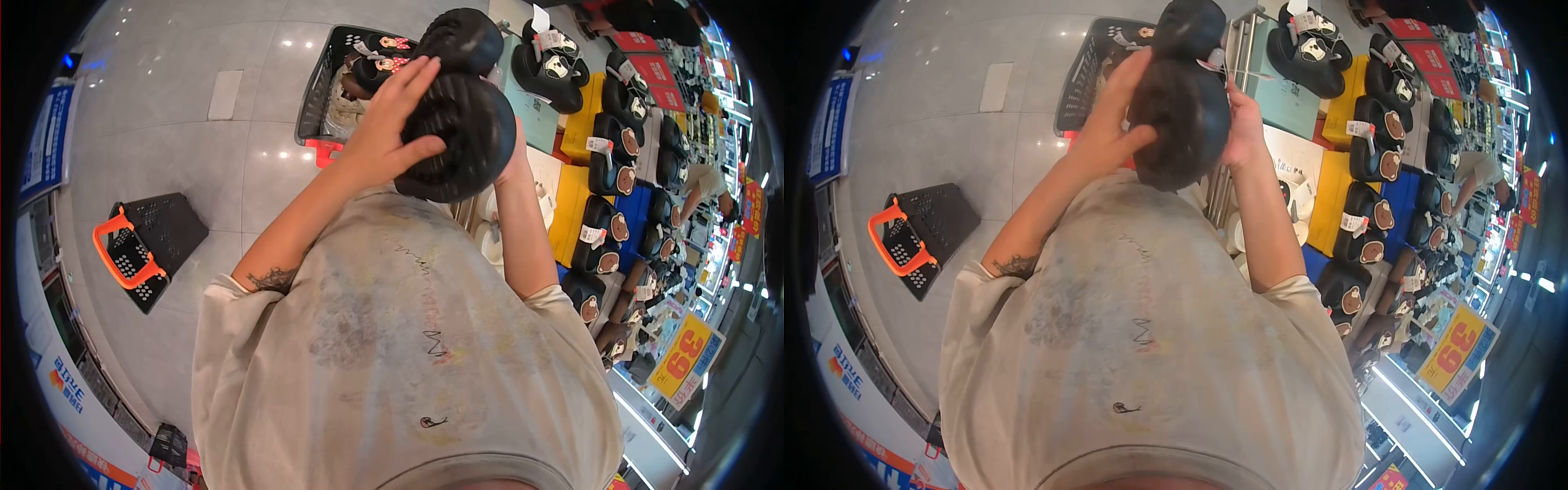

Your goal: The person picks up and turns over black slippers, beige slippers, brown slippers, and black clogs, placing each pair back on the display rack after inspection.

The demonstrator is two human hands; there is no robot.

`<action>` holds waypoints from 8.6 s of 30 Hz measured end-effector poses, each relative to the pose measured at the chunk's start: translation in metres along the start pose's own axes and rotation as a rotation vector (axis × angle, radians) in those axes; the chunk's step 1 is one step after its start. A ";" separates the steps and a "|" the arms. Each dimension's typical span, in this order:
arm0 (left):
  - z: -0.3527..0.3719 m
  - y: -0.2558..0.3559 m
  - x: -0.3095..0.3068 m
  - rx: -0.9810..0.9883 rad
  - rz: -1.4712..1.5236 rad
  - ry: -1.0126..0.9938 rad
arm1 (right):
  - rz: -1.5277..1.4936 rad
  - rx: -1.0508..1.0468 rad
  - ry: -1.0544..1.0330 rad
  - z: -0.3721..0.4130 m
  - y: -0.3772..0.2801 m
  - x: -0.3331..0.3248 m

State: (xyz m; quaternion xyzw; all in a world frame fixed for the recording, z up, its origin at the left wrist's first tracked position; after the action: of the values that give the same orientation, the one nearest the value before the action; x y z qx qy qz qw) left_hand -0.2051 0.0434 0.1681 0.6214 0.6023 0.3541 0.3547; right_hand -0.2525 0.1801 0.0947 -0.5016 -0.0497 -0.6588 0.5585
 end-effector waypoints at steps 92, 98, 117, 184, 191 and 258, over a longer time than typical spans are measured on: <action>-0.054 -0.256 0.206 -1.025 0.193 -0.355 | 1.134 -0.396 1.224 0.122 -0.107 -0.185; -0.047 -0.233 0.170 -0.757 0.066 -0.349 | 1.080 -0.431 1.248 0.134 -0.106 -0.182; -0.052 -0.259 0.217 -1.002 0.494 -0.396 | 0.992 -0.597 1.263 0.141 -0.074 -0.207; 0.175 -0.199 -0.202 -0.456 -0.068 -1.761 | 0.889 0.245 1.603 -0.095 0.355 0.119; 0.083 -0.242 -0.195 -0.383 -0.231 -1.862 | 0.588 0.123 1.545 -0.181 0.310 0.126; 0.225 -0.212 0.128 0.535 0.120 -3.067 | -0.720 0.552 2.417 -0.058 0.255 0.024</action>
State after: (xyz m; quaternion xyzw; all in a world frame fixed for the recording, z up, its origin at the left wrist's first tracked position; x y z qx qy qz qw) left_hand -0.1127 0.1733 -0.1264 0.4407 -0.3043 -0.6968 0.4771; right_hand -0.0842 0.0324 -0.0425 0.5824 0.2190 -0.7727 0.1257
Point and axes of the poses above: each hand's wrist, its own z-axis away from the middle knuckle, its own x-axis out of the palm, y = z × x, the point moved 10 cm from there along -z, towards the middle knuckle, and after that the axes turned 12 degrees about z, right-handed, at the moved point
